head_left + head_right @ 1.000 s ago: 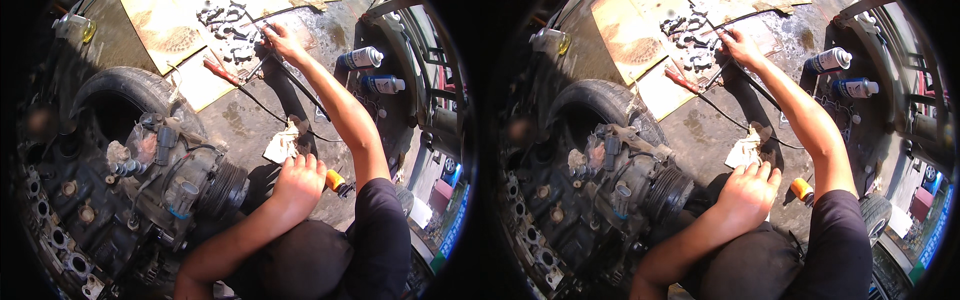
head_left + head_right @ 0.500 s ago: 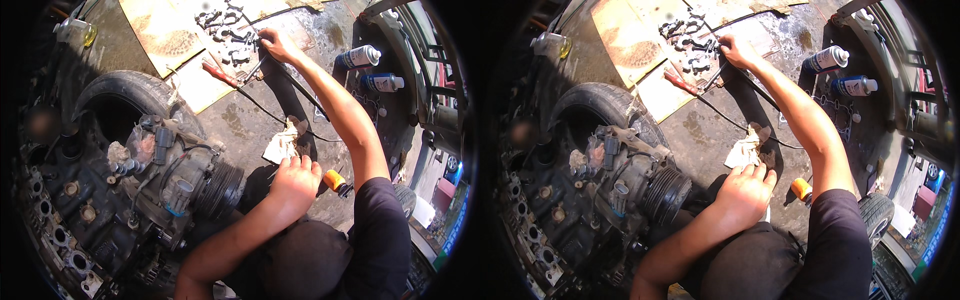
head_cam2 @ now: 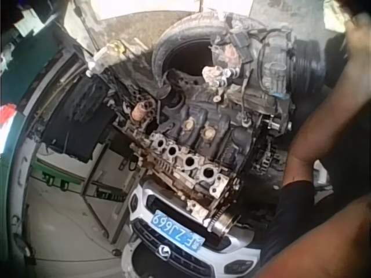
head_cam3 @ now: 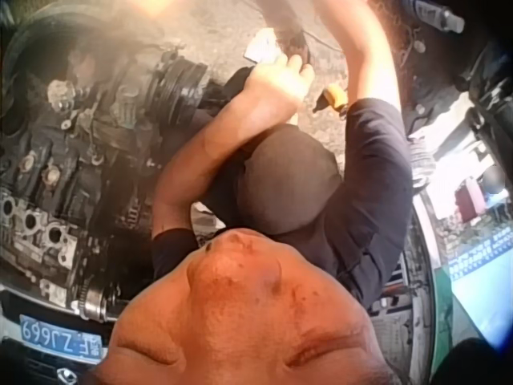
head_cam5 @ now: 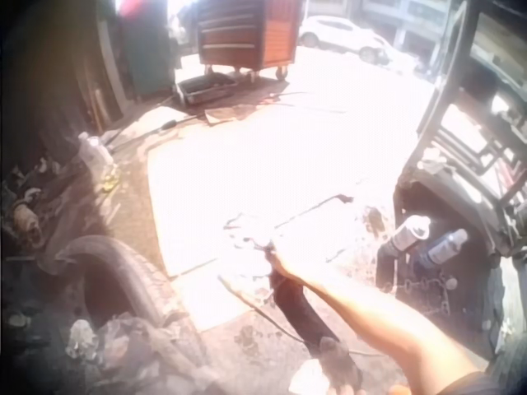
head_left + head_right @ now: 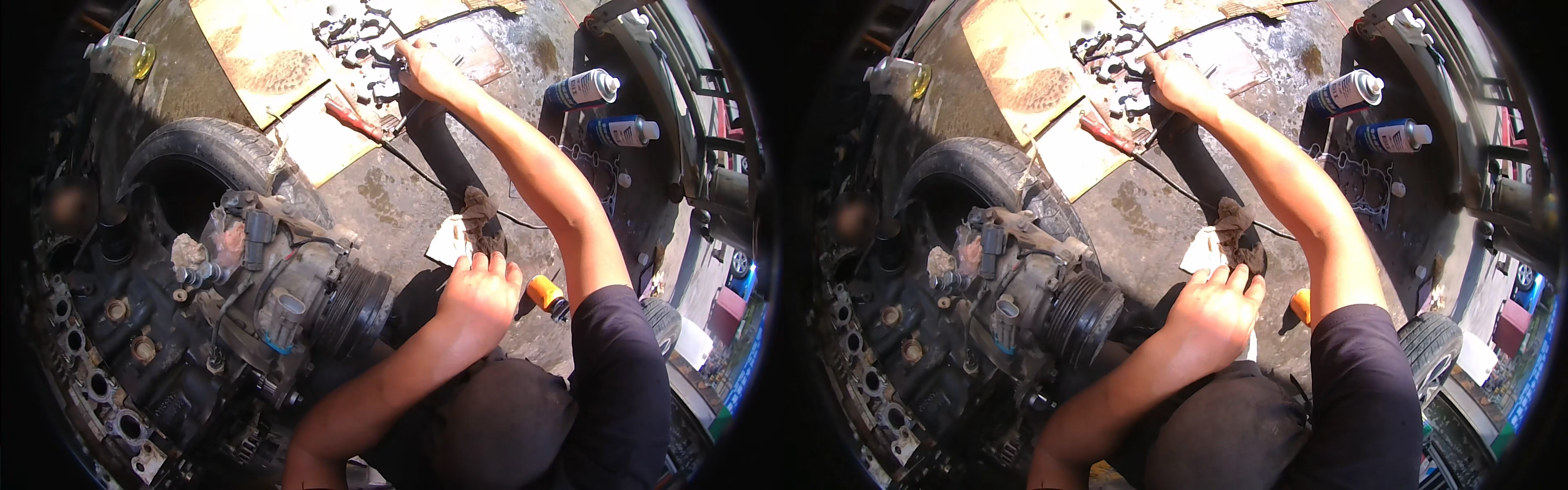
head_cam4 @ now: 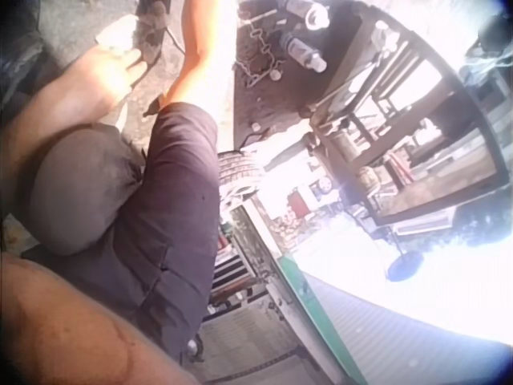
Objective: The person sits on the floor and works on a disassembled car engine, using a spray bottle to clean parts and a rag to wipe them. They handle the camshaft, cylinder head, and small metal components, arranging them on the floor.
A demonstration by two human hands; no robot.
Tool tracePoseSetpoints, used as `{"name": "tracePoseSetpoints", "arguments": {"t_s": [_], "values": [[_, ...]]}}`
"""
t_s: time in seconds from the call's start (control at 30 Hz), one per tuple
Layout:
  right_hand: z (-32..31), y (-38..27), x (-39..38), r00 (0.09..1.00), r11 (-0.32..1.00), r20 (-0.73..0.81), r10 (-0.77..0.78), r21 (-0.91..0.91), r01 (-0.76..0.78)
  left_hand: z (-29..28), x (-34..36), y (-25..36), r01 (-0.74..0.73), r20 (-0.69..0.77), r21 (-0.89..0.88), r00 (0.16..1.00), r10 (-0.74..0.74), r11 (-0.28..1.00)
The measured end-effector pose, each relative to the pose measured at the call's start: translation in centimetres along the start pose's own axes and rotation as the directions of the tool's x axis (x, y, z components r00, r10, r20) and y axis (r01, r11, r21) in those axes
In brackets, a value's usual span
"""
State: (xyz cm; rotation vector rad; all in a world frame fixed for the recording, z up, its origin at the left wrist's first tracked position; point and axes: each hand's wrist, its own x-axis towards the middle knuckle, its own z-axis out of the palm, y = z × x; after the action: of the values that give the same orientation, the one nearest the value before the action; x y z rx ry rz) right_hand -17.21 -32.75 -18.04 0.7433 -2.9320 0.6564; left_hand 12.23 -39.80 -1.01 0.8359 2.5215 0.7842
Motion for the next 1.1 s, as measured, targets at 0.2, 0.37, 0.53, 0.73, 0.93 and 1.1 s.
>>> {"name": "tracePoseSetpoints", "arguments": {"t_s": [0.2, 0.37, 0.53, 0.73, 0.93, 1.1], "values": [[-0.9, 0.4, 1.5, 0.986, 0.996, 0.162, 0.033, -0.086, -0.019, 0.3, 0.0, -0.1, 0.012, -0.004, -0.01, 1.0, -0.012, 1.0], [-1.0, 1.1, -0.1, 0.999, 0.996, 0.012, -0.05, 0.072, 0.049, 0.1, 0.0, -0.2, -0.013, -0.027, -0.011, 1.0, 0.012, 1.0], [-0.7, 0.4, -0.9, 0.997, 0.979, -0.028, -0.068, 0.192, 0.073, -0.4, 0.2, 0.2, -0.03, -0.008, -0.004, 1.0, 0.03, 1.0], [0.6, -2.0, -1.1, 0.931, 0.772, -0.067, 0.358, 0.582, -0.256, -0.5, 0.2, -0.3, -0.032, -0.006, 0.008, 0.999, 0.032, 0.999], [-0.1, -0.2, -0.7, 0.967, 0.88, 0.051, 0.25, 0.405, -0.249, -0.4, 0.0, -0.5, -0.021, 0.0, 0.003, 1.0, 0.021, 1.0], [-2.0, 1.3, -0.8, 0.991, 0.974, 0.013, 0.131, 0.187, -0.131, -0.2, 0.1, 0.1, -0.026, -0.018, -0.01, 0.999, 0.026, 1.0]]}}
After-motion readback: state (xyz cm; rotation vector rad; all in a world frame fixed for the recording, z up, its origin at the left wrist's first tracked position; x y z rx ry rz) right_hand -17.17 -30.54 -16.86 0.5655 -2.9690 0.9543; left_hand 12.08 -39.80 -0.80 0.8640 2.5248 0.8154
